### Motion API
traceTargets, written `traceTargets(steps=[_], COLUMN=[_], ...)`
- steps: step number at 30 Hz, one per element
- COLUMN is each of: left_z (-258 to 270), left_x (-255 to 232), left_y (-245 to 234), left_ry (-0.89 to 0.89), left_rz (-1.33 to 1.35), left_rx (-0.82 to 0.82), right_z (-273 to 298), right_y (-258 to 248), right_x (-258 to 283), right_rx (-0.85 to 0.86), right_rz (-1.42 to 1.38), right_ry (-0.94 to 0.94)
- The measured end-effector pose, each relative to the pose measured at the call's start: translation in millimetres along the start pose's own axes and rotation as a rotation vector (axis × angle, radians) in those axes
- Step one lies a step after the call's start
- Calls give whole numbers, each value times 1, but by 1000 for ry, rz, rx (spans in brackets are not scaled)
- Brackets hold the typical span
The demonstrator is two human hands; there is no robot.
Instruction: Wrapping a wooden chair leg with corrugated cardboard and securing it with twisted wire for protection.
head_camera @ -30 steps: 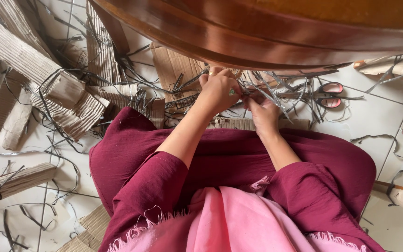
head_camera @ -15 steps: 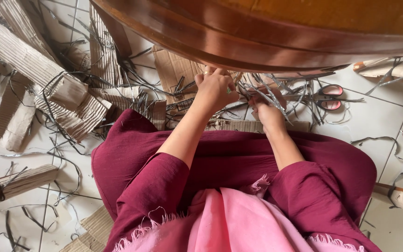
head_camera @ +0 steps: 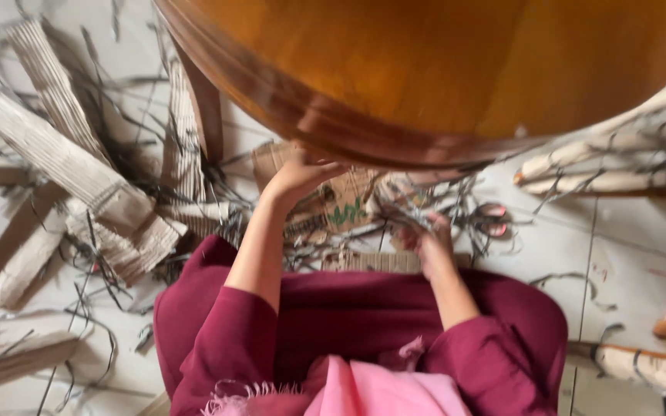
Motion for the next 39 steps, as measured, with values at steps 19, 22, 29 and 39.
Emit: traceTargets(steps=[19, 22, 29, 39], left_z=[57, 77, 78, 119], left_x=[-177, -193, -177, -190], left_y=[-74, -85, -84, -73], left_ry=[476, 447, 334, 213], left_rz=[1803, 1861, 1647, 1544], left_rx=[599, 563, 271, 23], right_z=[216, 233, 229, 221], right_y=[206, 209, 198, 171], right_x=[201, 244, 252, 255], right_rx=[792, 802, 543, 460], right_rz=[-60, -531, -654, -641], right_ry=[-535, -683, -713, -690])
Point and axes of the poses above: each hand's wrist, its own z-axis away from the middle knuckle, its own y-axis out of the palm, x = y × z, the point moved 10 cm from there along -z, towards the middle knuckle, and after that the axes turned 1 degree about x, right-handed, at the moved point
